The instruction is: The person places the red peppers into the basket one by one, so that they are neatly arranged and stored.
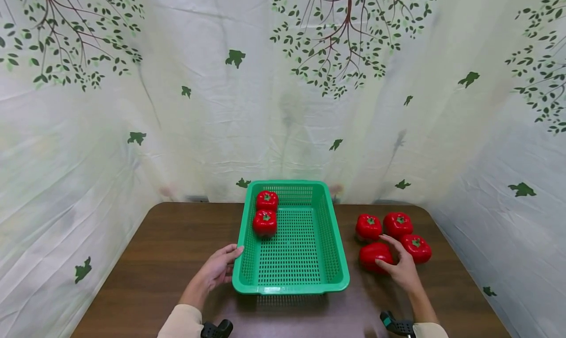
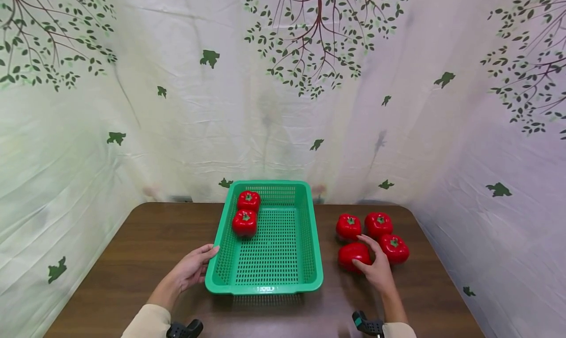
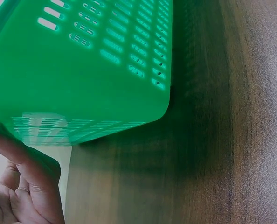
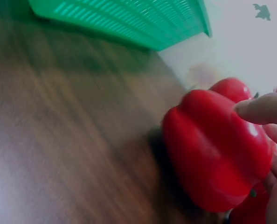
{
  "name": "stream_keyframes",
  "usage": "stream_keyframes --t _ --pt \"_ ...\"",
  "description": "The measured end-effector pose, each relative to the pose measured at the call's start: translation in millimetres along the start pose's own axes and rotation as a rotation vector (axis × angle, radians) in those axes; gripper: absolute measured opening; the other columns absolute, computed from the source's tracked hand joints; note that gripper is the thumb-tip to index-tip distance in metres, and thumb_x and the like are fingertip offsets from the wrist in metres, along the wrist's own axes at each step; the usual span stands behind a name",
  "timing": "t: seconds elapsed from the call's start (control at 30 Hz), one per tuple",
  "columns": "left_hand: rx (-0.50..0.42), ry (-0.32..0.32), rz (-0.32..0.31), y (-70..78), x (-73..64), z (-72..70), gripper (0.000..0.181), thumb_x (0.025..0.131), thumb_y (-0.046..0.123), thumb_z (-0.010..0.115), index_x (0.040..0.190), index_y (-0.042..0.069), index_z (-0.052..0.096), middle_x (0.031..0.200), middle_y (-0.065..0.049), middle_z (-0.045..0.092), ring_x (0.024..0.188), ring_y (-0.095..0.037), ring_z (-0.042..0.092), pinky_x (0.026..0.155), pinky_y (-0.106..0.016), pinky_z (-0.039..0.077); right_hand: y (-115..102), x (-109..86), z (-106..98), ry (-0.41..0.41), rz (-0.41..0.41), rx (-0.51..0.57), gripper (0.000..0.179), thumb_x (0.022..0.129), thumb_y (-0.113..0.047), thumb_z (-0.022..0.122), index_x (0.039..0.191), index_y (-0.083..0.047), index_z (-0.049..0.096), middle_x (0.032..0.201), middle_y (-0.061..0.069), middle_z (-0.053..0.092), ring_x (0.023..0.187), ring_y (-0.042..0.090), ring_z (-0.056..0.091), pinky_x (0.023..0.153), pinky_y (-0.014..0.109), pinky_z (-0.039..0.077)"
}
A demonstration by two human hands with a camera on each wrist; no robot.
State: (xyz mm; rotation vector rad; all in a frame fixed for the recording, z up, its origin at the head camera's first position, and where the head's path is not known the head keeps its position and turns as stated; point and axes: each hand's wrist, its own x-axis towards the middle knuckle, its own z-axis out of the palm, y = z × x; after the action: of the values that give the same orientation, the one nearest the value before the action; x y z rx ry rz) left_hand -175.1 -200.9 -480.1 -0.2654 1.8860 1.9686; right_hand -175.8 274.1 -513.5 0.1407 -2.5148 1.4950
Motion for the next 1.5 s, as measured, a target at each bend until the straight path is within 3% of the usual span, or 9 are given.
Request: stream_keyframes --t 0.23,0.43,0.67,0.93,1.07,1.3,1.5 --pt "0.011 0.010 0.001 -0.5 -0.4 0.0 0.047 0.095 0.041 0.058 0.123 0.004 0.052 0.103 -0.010 0.065 0.086 -0.024 0.067 0.074 -0.036 0.056 4.7 -1.5 4.0 -0.051 0.135 0.005 0.071 0.079 -0.005 0.076 0.141 -0.006 0.040 0.138 0.024 0.039 0.118 0.042 0.040 0.087 0.045 0.048" --pt "0.007 0.010 0.002 0.1 -1.3 0.7 0.046 0.096 0.040 0.057 0.122 0.003 0.052 0.104 -0.012 0.065 0.086 -0.025 0.068 0.075 -0.037 0.057 9.9 -3.4 5.9 -0.045 0.153 -0.033 0.076 0.079 -0.003 0.076 0.143 -0.004 0.035 0.138 0.027 0.038 0.120 0.044 0.040 0.093 0.056 0.044" --pt "0.002 0.014 -0.003 0.0 -0.7 1.0 0.045 0.096 0.040 0.057 0.122 0.004 0.052 0.103 -0.011 0.064 0.085 -0.023 0.067 0.075 -0.037 0.056 14.4 -5.4 7.2 -0.014 0.115 -0.077 0.074 0.077 0.000 0.078 0.140 -0.003 0.041 0.136 0.027 0.044 0.118 0.043 0.045 0.094 0.057 0.042" --pt "0.013 0.009 -0.004 0.4 -2.9 0.6 0.048 0.096 0.041 0.057 0.125 0.003 0.050 0.106 -0.012 0.063 0.086 -0.024 0.067 0.075 -0.037 0.056 21.8 -5.8 11.0 -0.017 0.100 -0.029 0.084 0.073 -0.004 0.083 0.142 -0.003 0.035 0.141 0.025 0.042 0.126 0.041 0.038 0.101 0.062 0.031" --pt "0.011 0.006 -0.002 0.7 -3.0 0.9 0.049 0.095 0.041 0.057 0.125 0.003 0.050 0.106 -0.011 0.063 0.086 -0.023 0.067 0.076 -0.037 0.056 25.7 -6.6 11.2 -0.035 0.152 0.000 0.091 0.073 -0.005 0.083 0.145 -0.001 0.027 0.142 0.027 0.036 0.129 0.043 0.033 0.103 0.064 0.028" --pt "0.004 0.001 0.003 1.3 -1.6 1.8 0.049 0.096 0.041 0.057 0.125 0.002 0.050 0.105 -0.012 0.063 0.087 -0.024 0.067 0.076 -0.038 0.057 29.1 -9.2 9.9 -0.096 0.342 0.097 0.098 0.076 -0.009 0.082 0.150 -0.004 0.018 0.145 0.027 0.029 0.132 0.045 0.030 0.107 0.062 0.027" --pt "0.005 0.011 0.004 0.4 -1.2 1.7 0.049 0.095 0.042 0.057 0.124 0.003 0.051 0.106 -0.012 0.063 0.087 -0.024 0.067 0.076 -0.038 0.056 32.6 -8.6 12.7 -0.069 0.326 0.087 0.087 0.076 -0.013 0.083 0.146 -0.005 0.031 0.136 0.022 0.041 0.123 0.039 0.043 0.101 0.052 0.038"
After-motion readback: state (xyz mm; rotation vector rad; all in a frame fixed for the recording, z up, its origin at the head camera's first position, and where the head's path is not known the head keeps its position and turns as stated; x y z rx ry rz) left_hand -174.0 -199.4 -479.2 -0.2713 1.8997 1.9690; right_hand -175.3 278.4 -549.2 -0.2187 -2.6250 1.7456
